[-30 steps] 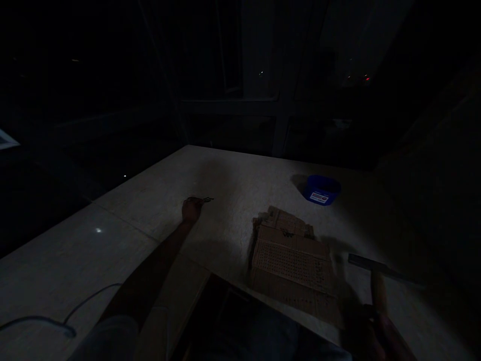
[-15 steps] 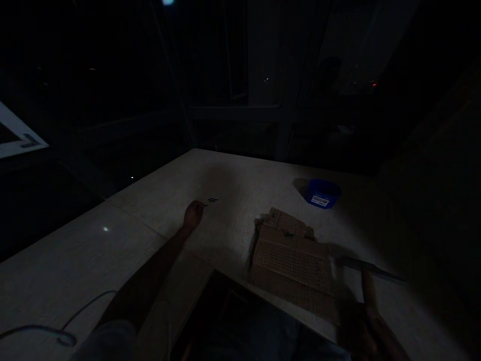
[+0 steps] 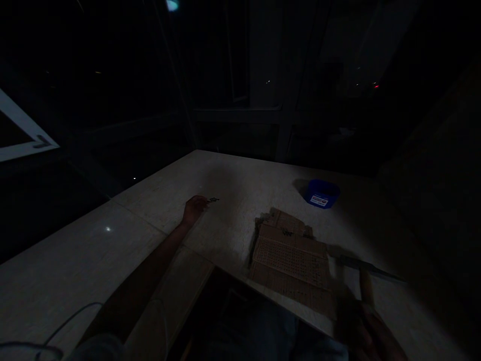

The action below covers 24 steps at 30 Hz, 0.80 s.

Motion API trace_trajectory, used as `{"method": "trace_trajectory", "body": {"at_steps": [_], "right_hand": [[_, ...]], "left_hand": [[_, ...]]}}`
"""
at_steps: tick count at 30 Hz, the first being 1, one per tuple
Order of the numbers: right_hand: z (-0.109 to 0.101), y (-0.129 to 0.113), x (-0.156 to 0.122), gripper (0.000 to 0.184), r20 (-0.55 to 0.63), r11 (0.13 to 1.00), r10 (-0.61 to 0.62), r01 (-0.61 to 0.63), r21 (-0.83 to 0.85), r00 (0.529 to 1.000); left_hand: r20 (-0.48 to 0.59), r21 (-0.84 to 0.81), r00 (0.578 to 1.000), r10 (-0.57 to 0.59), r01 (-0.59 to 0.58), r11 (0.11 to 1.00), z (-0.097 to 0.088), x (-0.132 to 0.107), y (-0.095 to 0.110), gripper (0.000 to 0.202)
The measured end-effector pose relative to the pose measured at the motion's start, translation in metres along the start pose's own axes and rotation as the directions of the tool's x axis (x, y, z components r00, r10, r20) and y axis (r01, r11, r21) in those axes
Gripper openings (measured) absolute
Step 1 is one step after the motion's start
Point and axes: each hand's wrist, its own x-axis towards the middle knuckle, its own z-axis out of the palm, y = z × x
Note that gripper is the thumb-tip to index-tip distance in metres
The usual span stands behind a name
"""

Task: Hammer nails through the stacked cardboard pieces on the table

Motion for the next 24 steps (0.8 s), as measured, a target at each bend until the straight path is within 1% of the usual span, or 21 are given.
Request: {"method": "trace_trajectory", "body": {"at_steps": [2, 4, 7, 9, 10, 11, 14, 15, 16, 18, 19, 20, 21, 22, 24], "right_hand": [[0.004, -0.001, -0.001, 0.056, 0.001, 1.0, 0.009, -0.009, 0.029, 1.0], [0.009, -0.004, -0.004, 0.055, 0.031, 0.999, 0.011, -0.012, 0.044, 0.999], [0.016, -0.01, -0.01, 0.049, 0.058, 0.998, -0.042, 0.039, 0.056, 0.997], [0.021, -0.013, -0.013, 0.048, 0.062, 0.996, -0.081, 0.078, 0.054, 0.995], [0.023, -0.013, -0.013, 0.048, 0.07, 0.995, -0.086, 0.083, 0.051, 0.994], [0.025, -0.013, -0.014, 0.048, 0.07, 0.995, -0.089, 0.085, 0.053, 0.994], [0.027, -0.01, -0.013, 0.049, 0.028, 0.992, -0.084, 0.081, 0.097, 0.996], [0.028, -0.009, -0.013, 0.049, 0.01, 0.99, -0.082, 0.081, 0.112, 0.997], [0.028, -0.008, -0.012, 0.048, 0.001, 0.989, -0.081, 0.08, 0.121, 0.997], [0.028, -0.008, -0.012, 0.047, 0.007, 0.989, -0.079, 0.078, 0.125, 0.997], [0.029, -0.008, -0.012, 0.047, 0.014, 0.989, -0.079, 0.077, 0.126, 0.997], [0.029, -0.008, -0.012, 0.047, 0.019, 0.989, -0.078, 0.075, 0.127, 0.997], [0.03, -0.008, -0.012, 0.046, 0.018, 0.989, -0.079, 0.076, 0.131, 0.997], [0.031, -0.008, -0.012, 0.046, 0.012, 0.988, -0.078, 0.076, 0.133, 0.997], [0.032, -0.009, -0.013, 0.045, -0.007, 0.989, -0.07, 0.07, 0.13, 0.998]], "left_hand": [[0.022, -0.062, 0.999, -0.038, 0.04, 0.997, 0.009, -0.004, 0.012, 0.033], [0.061, -0.111, 0.996, -0.07, 0.076, 0.991, 0.021, -0.011, 0.024, 0.036], [0.156, -0.177, 0.982, -0.11, 0.137, 0.975, 0.048, -0.023, 0.041, 0.039], [0.246, -0.253, 0.957, -0.153, 0.216, 0.943, 0.07, -0.032, 0.052, 0.038], [0.307, -0.292, 0.934, -0.181, 0.274, 0.916, 0.082, -0.037, 0.058, 0.037], [0.381, -0.323, 0.9, -0.211, 0.344, 0.882, 0.094, -0.042, 0.063, 0.035], [0.59, -0.324, 0.76, -0.273, 0.533, 0.782, 0.127, -0.056, 0.074, 0.026], [0.635, -0.307, 0.718, -0.286, 0.574, 0.759, 0.137, -0.06, 0.077, 0.023], [0.665, -0.29, 0.684, -0.299, 0.606, 0.741, 0.145, -0.064, 0.078, 0.02], [0.704, -0.262, 0.637, -0.316, 0.645, 0.718, 0.156, -0.07, 0.08, 0.017], [0.717, -0.252, 0.622, -0.315, 0.653, 0.715, 0.159, -0.073, 0.08, 0.018], [0.722, -0.247, 0.62, -0.305, 0.644, 0.724, 0.162, -0.076, 0.08, 0.02], [0.718, -0.244, 0.635, -0.285, 0.613, 0.751, 0.163, -0.079, 0.079, 0.024], [0.704, -0.241, 0.664, -0.252, 0.557, 0.795, 0.164, -0.082, 0.078, 0.029], [0.659, -0.218, 0.735, -0.158, 0.388, 0.896, 0.167, -0.089, 0.075, 0.036]]}}
